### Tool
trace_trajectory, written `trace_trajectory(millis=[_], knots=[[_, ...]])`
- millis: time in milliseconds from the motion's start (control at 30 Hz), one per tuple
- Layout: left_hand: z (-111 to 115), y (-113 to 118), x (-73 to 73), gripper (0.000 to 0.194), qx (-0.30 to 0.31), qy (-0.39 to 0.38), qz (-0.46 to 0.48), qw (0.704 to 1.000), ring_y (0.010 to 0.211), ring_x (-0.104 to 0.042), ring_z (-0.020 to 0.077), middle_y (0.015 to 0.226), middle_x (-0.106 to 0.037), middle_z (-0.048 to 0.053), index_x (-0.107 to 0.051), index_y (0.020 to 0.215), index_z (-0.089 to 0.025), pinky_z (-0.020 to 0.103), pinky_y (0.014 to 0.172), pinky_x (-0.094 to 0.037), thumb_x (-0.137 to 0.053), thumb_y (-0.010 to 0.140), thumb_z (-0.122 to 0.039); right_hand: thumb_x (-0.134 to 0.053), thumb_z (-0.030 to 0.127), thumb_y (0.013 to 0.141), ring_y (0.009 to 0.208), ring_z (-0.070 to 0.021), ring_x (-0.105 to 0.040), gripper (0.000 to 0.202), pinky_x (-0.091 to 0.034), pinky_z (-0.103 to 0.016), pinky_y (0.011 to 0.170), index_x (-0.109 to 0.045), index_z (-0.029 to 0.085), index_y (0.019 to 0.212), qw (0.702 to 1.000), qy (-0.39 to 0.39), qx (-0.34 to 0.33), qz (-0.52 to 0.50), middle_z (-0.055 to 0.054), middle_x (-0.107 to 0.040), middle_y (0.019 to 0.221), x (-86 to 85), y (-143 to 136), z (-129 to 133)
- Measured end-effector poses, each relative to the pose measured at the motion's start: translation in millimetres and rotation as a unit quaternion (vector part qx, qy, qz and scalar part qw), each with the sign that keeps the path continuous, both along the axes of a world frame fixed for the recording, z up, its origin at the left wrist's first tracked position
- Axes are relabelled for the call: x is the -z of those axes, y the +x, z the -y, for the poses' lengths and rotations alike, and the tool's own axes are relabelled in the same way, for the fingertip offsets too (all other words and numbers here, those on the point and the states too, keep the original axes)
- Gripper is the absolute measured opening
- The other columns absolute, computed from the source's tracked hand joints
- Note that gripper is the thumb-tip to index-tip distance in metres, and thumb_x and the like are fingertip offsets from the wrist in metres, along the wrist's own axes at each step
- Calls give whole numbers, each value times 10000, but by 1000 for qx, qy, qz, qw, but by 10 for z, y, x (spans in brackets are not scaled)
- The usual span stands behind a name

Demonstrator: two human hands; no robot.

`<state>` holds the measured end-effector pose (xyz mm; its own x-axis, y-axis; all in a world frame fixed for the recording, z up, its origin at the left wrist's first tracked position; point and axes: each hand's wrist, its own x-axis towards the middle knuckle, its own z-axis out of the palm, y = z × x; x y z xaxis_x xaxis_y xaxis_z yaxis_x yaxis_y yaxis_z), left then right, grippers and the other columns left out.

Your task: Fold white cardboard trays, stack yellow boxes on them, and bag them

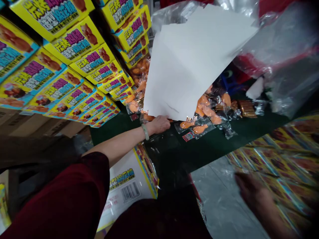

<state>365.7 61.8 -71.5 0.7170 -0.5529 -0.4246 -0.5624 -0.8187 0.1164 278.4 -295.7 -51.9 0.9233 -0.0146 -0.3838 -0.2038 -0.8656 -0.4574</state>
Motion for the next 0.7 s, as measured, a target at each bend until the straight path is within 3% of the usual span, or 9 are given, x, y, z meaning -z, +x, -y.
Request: trace_trajectory(millis=[67,167,267,367,433,533,600,700], knots=[[2,14,-33,220,2,4,-4,1000,895,-513,248,842,-653,119,-656,793,-124,312,593,-344,-442,808,-76,-465,504,687,689,-238,-616,357,-496,-348,580,-591,211,847,985,154,-43,-66,-122,-656,828,-118,-192,-697],[-6,27,-113,201,11,7,-1,1000,903,-507,245,847,-654,112,-649,787,-128,310,589,-341,-455,810,-81,-559,484,685,804,-210,-604,476,-476,-316,721,-564,165,1039,945,248,-139,-159,-98,-648,938,-268,-494,-1629],[-25,28,-190,157,17,11,5,1000,926,-496,253,848,-649,115,-644,783,-128,305,579,-334,-491,804,-102,-562,479,711,662,-146,-539,380,-409,-233,588,-566,161,918,920,286,-176,-202,-30,-611,777,-255,-681,-2098],[-50,29,-249,113,21,12,6,1000,946,-484,256,840,-644,111,-641,761,-135,296,560,-324,-534,796,-139,-437,484,802,517,-84,-371,357,-284,-193,479,-452,177,623,910,350,-140,-170,42,-423,553,-92,-753,-2196],[-68,44,-292,121,15,16,8,1000,925,-490,247,803,-639,111,-641,746,-131,287,542,-315,-530,795,-130,-382,482,831,504,-75,-304,404,-245,-192,465,-366,184,559,907,381,-107,-140,52,-340,526,27,-738,-2174],[-91,108,-373,165,-6,21,25,999,897,-499,239,779,-630,110,-642,745,-117,272,525,-304,-487,799,-95,-378,489,833,513,-75,-300,409,-241,-191,471,-355,186,559,915,377,-79,-115,54,-325,533,129,-576,-2095],[-91,182,-430,192,-17,18,49,998,909,-494,243,809,-625,112,-644,767,-108,267,533,-308,-459,818,-114,-387,486,830,510,-78,-323,414,-239,-194,475,-369,184,549,933,333,-93,-96,51,-350,523,140,-374,-2037],[-61,321,-494,216,-47,4,89,995,907,-492,241,836,-619,112,-649,785,-100,268,557,-324,-459,843,-184,-434,455,822,511,-88,-388,395,-228,-207,480,-437,177,541,967,189,-151,-81,30,-446,519,111,-24,-1981]])
